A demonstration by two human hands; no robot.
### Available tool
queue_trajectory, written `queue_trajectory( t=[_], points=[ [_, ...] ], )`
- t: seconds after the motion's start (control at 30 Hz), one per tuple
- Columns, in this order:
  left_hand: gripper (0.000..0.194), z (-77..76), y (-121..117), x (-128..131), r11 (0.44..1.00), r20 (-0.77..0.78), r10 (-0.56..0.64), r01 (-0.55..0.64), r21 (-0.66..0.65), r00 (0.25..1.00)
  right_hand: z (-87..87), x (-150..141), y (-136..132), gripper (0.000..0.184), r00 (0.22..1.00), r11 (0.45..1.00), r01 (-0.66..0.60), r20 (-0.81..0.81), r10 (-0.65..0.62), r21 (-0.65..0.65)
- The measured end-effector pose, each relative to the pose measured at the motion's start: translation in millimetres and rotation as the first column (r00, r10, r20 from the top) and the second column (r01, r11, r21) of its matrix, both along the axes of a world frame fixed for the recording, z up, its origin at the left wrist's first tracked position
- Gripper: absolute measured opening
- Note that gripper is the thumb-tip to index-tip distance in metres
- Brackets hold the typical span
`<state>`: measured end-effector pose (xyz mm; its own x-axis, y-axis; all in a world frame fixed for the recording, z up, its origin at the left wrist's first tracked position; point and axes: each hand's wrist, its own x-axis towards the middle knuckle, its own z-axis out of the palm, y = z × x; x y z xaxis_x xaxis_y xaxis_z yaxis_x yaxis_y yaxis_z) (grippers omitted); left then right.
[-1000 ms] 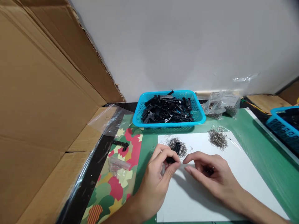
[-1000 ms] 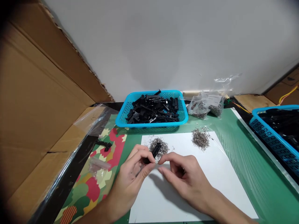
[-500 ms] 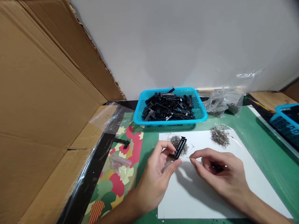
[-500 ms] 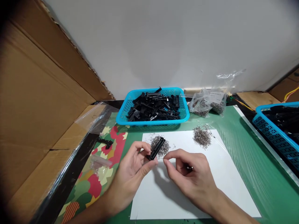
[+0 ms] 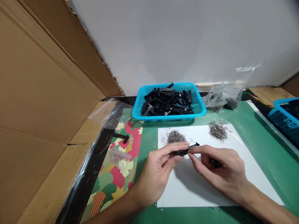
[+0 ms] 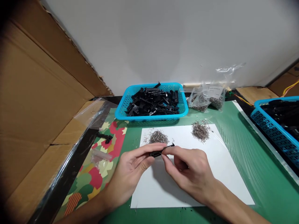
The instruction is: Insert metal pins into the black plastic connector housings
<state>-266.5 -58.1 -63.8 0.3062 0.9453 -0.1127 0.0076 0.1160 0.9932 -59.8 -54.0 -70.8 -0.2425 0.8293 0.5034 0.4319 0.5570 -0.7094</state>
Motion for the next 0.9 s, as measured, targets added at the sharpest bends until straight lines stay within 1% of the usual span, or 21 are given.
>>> queue_trajectory(
  t=[0.07,0.13,0.17,0.23,0.33,0.43,0.53,0.57,0.63,0.7,0.77,0.83,0.9],
  points=[
    [0.036,-2.8,1,-2,0.996,0.050,-0.019,0.023,-0.090,0.999,0.6,1,0,0.015,0.999,0.991,-0.013,-0.050,0.006,-0.136],
    [0.046,-5.8,2,-2,0.978,0.117,-0.046,0.068,-0.196,0.992,2.1,3,2,0.019,0.992,0.963,-0.017,-0.122,-0.017,-0.269],
    [0.050,-7.0,2,-3,0.969,0.143,-0.057,0.089,-0.231,0.988,3.0,4,3,0.021,0.987,0.945,-0.016,-0.158,-0.038,-0.327],
    [0.053,-8.7,2,-3,0.962,0.147,-0.062,0.099,-0.255,0.987,4.9,6,6,0.025,0.974,0.912,-0.017,-0.214,-0.077,-0.409],
    [0.049,-10.5,2,-2,0.971,0.098,-0.037,0.059,-0.232,0.995,6.4,8,8,0.028,0.965,0.890,-0.032,-0.246,-0.091,-0.454],
    [0.050,-11.4,2,-3,0.983,0.128,-0.013,0.036,-0.180,0.992,6.1,8,7,0.028,0.972,0.896,-0.042,-0.227,-0.066,-0.441],
    [0.049,-9.8,2,-1,0.989,0.149,0.010,0.013,-0.150,0.989,4.6,7,4,0.022,0.984,0.934,-0.019,-0.171,-0.046,-0.358],
    [0.049,-8.9,2,0,0.989,0.149,0.024,-0.002,-0.148,0.988,3.9,7,3,0.020,0.988,0.951,-0.004,-0.149,-0.044,-0.309],
    [0.057,-7.5,2,2,0.987,0.161,0.060,-0.035,-0.154,0.985,2.7,8,2,0.015,0.994,0.980,0.032,-0.093,-0.051,-0.197],
    [0.063,-7.6,1,5,0.985,0.184,0.089,-0.059,-0.164,0.979,1.5,9,1,0.011,0.998,0.996,0.056,-0.018,-0.057,-0.068],
    [0.060,-9.5,0,6,0.983,0.199,0.111,-0.078,-0.168,0.974,0.2,11,-1,0.010,0.996,0.995,0.050,0.075,-0.057,0.084],
    [0.061,-12.0,-2,7,0.981,0.193,0.133,-0.102,-0.165,0.972,-1.0,12,-3,0.014,0.988,0.978,0.001,0.149,-0.033,0.211],
    [0.065,-13.3,-2,7,0.981,0.171,0.143,-0.117,-0.155,0.975,-1.6,13,-5,0.019,0.981,0.965,-0.048,0.192,-0.003,0.259]
  ],
)
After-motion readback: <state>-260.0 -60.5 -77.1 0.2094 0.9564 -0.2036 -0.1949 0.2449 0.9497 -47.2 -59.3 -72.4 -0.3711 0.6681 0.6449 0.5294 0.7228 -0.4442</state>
